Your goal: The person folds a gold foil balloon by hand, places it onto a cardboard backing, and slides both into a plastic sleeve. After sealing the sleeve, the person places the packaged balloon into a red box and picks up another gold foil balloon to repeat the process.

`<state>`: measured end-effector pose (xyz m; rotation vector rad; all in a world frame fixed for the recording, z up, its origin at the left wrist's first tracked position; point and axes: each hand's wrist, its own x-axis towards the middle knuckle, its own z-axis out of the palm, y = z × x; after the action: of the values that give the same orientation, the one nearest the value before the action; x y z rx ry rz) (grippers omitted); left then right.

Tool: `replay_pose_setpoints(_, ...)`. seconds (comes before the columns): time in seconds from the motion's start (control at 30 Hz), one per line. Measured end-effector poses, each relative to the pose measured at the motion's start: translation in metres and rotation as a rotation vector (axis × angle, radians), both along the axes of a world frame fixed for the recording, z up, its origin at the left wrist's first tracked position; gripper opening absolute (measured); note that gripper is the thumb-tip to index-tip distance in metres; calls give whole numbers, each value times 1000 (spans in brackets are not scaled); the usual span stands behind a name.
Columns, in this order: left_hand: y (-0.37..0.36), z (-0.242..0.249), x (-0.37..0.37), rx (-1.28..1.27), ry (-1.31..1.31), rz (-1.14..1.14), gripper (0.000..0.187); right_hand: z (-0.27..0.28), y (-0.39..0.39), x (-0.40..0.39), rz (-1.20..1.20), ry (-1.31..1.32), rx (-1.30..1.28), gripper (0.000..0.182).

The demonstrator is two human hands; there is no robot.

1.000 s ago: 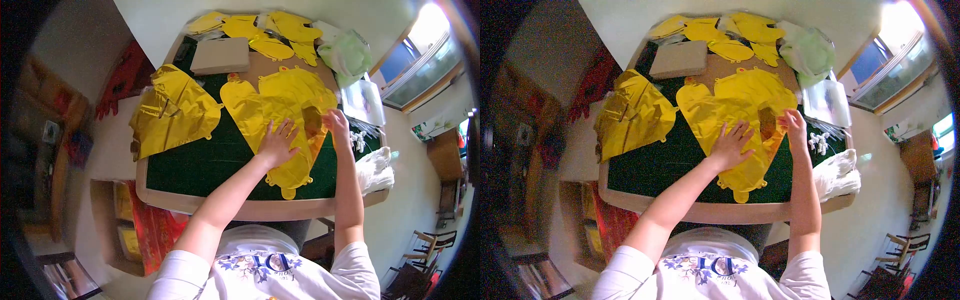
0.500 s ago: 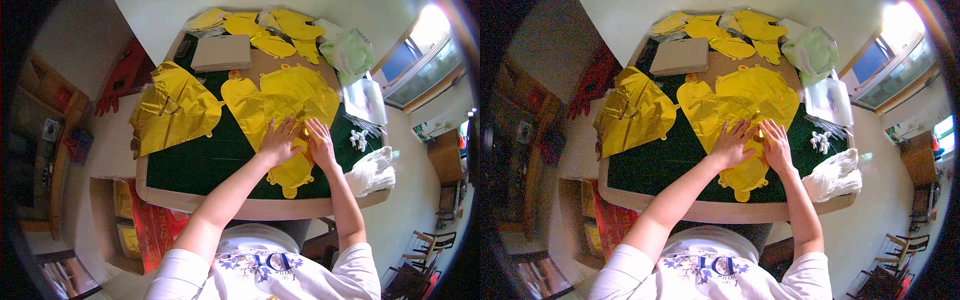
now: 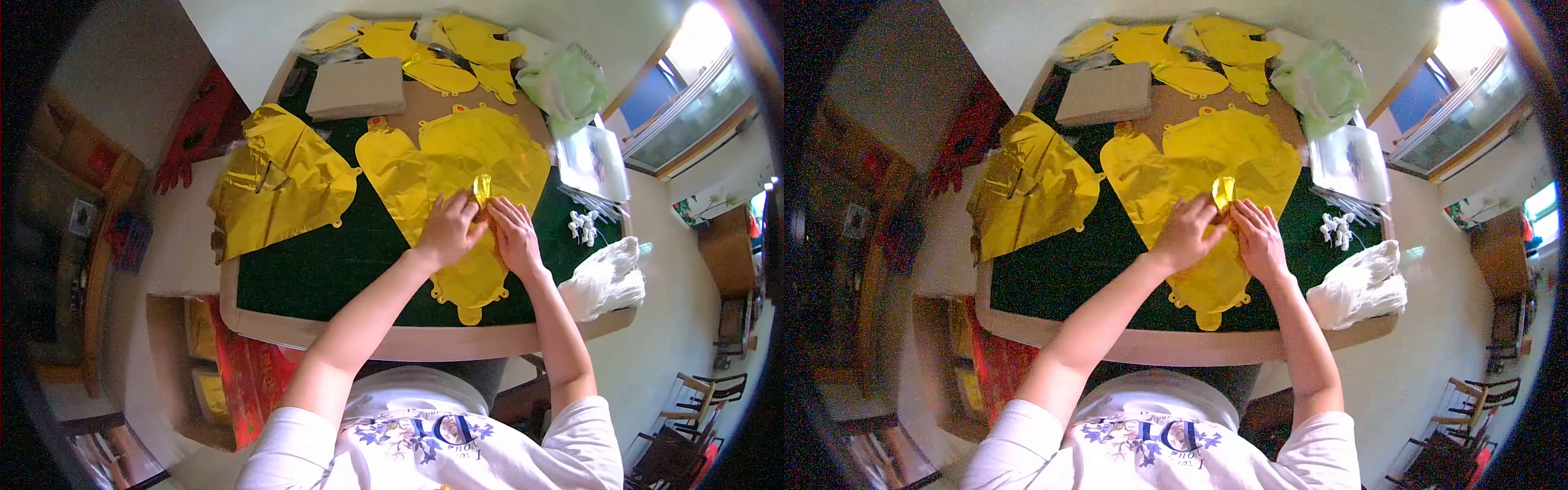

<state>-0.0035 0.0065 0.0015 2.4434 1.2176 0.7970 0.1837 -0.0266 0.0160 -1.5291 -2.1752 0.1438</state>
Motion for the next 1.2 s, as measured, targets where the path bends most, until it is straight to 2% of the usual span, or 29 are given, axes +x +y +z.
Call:
replay_pose_setpoints(0.07, 8, 25, -4, -17, -146, 40, 42, -1, 1, 0, 5, -1, 15, 42)
replay_pose_setpoints(0.1, 9, 38, -2, 68, -186, 51, 30, 0, 1, 1, 8, -2, 20, 41)
replay_pose_setpoints(0.2, 25, 25, 19, 324, 3, -44, 32, -3, 0, 1, 15, -10, 26, 39)
replay_pose_setpoints(0.33, 31, -8, 25, 188, 165, -65, 39, -4, 1, 1, 15, -1, 34, 39)
replay_pose_setpoints(0.37, 30, -16, 25, 120, 124, -48, 40, -4, 1, 0, 11, 7, 31, 40)
replay_pose_setpoints(0.63, 29, -19, 25, 131, 121, -28, 42, 1, -4, 1, 21, -36, 1, 40)
replay_pose_setpoints(0.9, 27, -14, 23, 69, 152, -34, 43, 25, -63, 16, 115, -145, -109, 40)
replay_pose_setpoints(1.0, 28, -21, 25, 123, 107, -36, 42, 32, -51, 22, 91, -89, -128, 41)
replay_pose_setpoints(1.13, 27, -19, 25, 141, 143, -35, 42, 34, 12, 7, 17, -1, 58, 46)
replay_pose_setpoints(1.2, 28, -16, 23, 143, 175, -32, 43, 10, 42, 9, 47, -92, 98, 45)
